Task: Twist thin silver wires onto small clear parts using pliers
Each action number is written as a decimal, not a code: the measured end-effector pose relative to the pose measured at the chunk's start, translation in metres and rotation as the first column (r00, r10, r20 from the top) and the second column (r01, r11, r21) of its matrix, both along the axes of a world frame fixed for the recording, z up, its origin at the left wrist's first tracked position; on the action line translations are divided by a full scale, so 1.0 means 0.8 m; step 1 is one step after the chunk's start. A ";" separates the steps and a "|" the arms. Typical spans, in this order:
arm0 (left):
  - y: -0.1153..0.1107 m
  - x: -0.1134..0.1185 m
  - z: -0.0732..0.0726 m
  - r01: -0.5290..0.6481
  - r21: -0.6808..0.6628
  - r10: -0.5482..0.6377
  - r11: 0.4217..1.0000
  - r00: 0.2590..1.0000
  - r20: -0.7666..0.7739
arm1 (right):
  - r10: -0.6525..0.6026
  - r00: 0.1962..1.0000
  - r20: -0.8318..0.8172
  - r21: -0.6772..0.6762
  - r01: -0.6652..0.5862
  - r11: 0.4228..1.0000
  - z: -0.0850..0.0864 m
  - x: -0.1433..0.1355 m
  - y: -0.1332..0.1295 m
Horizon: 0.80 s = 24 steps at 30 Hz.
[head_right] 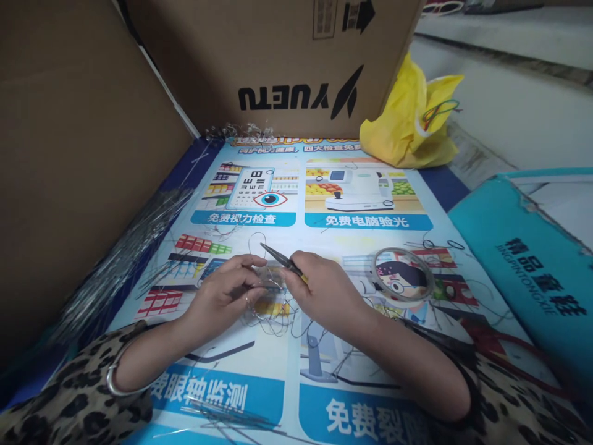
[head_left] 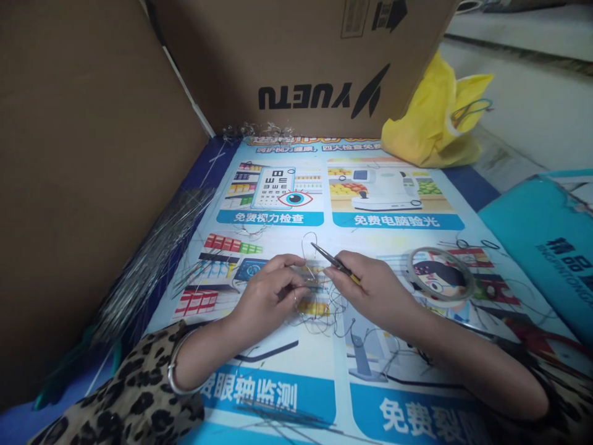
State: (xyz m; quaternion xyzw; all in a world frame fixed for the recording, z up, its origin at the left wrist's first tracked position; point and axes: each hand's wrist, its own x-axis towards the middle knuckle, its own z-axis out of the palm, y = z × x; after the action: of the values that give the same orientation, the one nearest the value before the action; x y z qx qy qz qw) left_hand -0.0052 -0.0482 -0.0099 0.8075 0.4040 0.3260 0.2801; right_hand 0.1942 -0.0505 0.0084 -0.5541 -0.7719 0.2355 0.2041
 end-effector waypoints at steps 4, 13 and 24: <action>0.000 0.000 0.000 0.006 0.000 -0.006 1.000 1.000 0.015 | -0.012 1.000 0.008 -0.001 0.012 1.000 -0.001 0.002 -0.001; 0.000 0.001 0.003 0.005 -0.004 -0.005 1.000 1.000 0.018 | -0.026 0.999 0.030 -0.023 0.027 0.999 -0.001 0.005 -0.002; 0.001 0.001 0.003 0.008 -0.030 -0.007 1.000 1.000 0.027 | -0.026 0.999 0.031 -0.016 0.027 1.000 -0.005 0.007 -0.001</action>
State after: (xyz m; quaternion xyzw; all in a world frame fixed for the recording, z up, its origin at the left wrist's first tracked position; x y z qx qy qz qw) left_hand -0.0046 -0.0474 -0.0071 0.8001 0.4020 0.3299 0.2989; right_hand 0.1998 -0.0515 0.0045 -0.5696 -0.7655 0.2307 0.1907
